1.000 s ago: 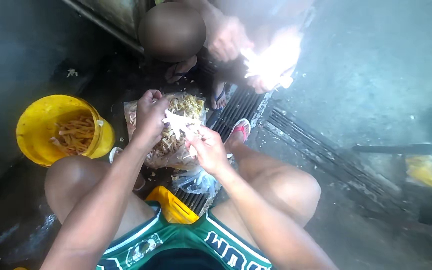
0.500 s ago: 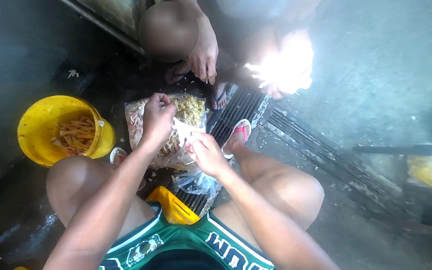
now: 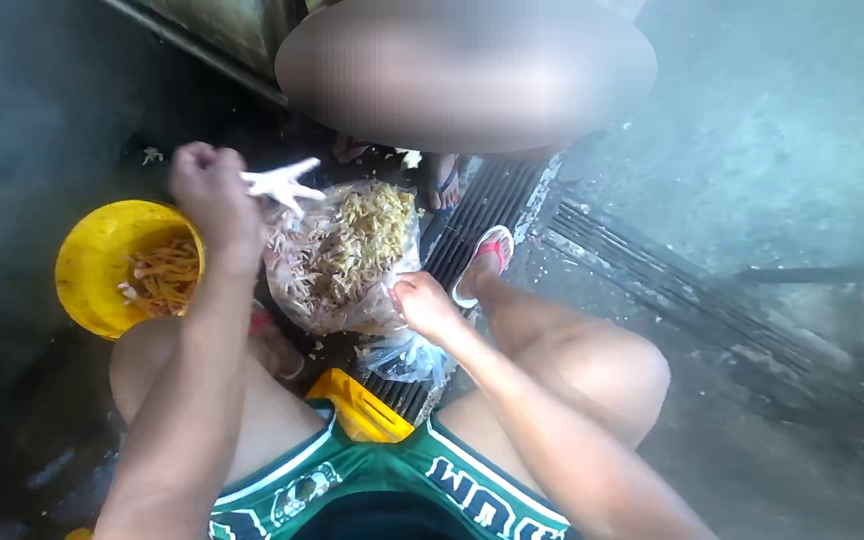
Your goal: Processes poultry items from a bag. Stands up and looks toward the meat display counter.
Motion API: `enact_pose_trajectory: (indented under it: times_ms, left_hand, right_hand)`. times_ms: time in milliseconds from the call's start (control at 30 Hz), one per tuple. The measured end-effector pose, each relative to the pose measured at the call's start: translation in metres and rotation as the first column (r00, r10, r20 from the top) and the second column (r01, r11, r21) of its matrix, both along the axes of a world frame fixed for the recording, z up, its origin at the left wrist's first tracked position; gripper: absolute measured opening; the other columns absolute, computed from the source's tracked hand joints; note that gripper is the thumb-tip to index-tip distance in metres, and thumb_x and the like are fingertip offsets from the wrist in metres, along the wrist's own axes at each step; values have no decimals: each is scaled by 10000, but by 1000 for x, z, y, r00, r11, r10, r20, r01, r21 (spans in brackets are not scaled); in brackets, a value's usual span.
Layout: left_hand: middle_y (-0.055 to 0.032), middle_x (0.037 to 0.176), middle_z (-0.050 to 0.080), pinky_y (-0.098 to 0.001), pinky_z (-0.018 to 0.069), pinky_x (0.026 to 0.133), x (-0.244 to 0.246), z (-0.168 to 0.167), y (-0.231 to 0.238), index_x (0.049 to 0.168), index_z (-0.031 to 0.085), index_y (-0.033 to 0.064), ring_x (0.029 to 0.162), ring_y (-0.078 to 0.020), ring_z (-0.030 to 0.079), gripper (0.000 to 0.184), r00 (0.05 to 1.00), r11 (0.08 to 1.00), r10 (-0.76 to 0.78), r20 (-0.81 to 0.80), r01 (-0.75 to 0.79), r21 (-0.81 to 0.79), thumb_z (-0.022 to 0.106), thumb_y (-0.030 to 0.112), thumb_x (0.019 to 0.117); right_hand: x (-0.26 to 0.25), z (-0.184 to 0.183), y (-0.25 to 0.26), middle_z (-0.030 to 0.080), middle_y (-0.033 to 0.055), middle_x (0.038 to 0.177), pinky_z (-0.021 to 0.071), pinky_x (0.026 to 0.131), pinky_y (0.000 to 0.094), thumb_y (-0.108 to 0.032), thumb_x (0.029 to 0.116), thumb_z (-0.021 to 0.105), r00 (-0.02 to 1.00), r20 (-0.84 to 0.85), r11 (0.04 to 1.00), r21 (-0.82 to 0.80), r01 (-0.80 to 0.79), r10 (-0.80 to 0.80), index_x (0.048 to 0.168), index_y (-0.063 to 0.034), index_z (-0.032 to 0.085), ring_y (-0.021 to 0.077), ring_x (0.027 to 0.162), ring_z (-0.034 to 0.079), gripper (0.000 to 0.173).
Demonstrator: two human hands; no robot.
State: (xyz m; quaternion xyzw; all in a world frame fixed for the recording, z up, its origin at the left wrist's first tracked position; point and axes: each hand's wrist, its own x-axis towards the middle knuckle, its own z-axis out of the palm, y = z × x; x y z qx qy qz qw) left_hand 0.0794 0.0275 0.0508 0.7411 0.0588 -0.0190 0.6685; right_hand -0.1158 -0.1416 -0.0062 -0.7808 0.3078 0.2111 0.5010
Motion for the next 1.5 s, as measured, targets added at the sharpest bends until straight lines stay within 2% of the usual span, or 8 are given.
enact_pose_trajectory:
  times_ms: [67,200,367,500,633,767,967,1500]
  left_hand:
    - [47,743,487,-244,476,450,7,15,3,996,443,162,518,-65,488,149,1000,991,17,26,-13,-132,545,78,927]
    - [37,738,511,-246,490,447,-21,2,-9,1013,493,149,508,-66,499,136,987,962,-123,-99,94,-257,547,65,922]
    - [33,692,500,-227,461,427,-40,-7,-24,1013,503,149,489,-69,488,121,946,942,-264,-189,210,-262,549,70,934]
    - [-33,780,568,-309,493,509,-55,-20,-25,1224,554,127,583,-130,540,235,927,950,-307,-216,285,-128,591,160,994]
    - [-89,851,604,-306,504,564,-46,-11,-26,1182,588,-10,623,-140,564,244,925,937,-349,-151,349,-27,615,100,965]
    - [-113,888,626,-345,513,582,-48,-1,-27,1205,584,-3,641,-172,576,266,903,919,-393,-175,392,-42,610,114,967]
    - [-129,963,641,-387,546,635,-59,11,-21,1195,587,32,699,-206,618,257,881,891,-447,-158,454,13,624,127,959]
    - [-112,923,650,-383,546,623,-65,-7,-21,1132,605,49,684,-201,625,211,915,919,-386,-118,392,31,626,132,940]
  right_hand:
    - [-3,-1,-3,527,19,689,437,536,309,-173,1049,402,995,72,994,93,61,-68,840,-67,614,118,576,507,316]
    - [8,9,4,595,30,741,475,554,304,-163,1007,415,937,330,971,235,36,-115,1079,-67,676,121,591,540,287]
    - [12,23,13,625,44,816,514,563,285,-323,1082,419,856,500,954,299,-25,-135,1283,-100,623,130,640,589,363]
    - [6,22,15,584,-3,749,518,591,286,-253,1066,426,864,493,971,237,-20,-102,1008,-82,651,93,633,569,289]
    - [8,31,17,641,-14,792,546,606,290,-239,1003,427,894,439,979,205,-6,-86,1069,-80,684,80,653,609,310]
    - [4,33,18,655,-4,786,539,587,295,-185,988,411,885,461,987,158,-2,-72,1084,-61,693,83,632,606,322]
    - [3,45,25,645,129,853,541,750,423,-80,1011,425,911,410,999,-16,-30,34,1002,65,668,190,777,629,283]
    - [5,41,35,645,155,811,514,763,468,-106,995,427,864,501,993,-118,16,46,899,61,669,245,782,630,309]
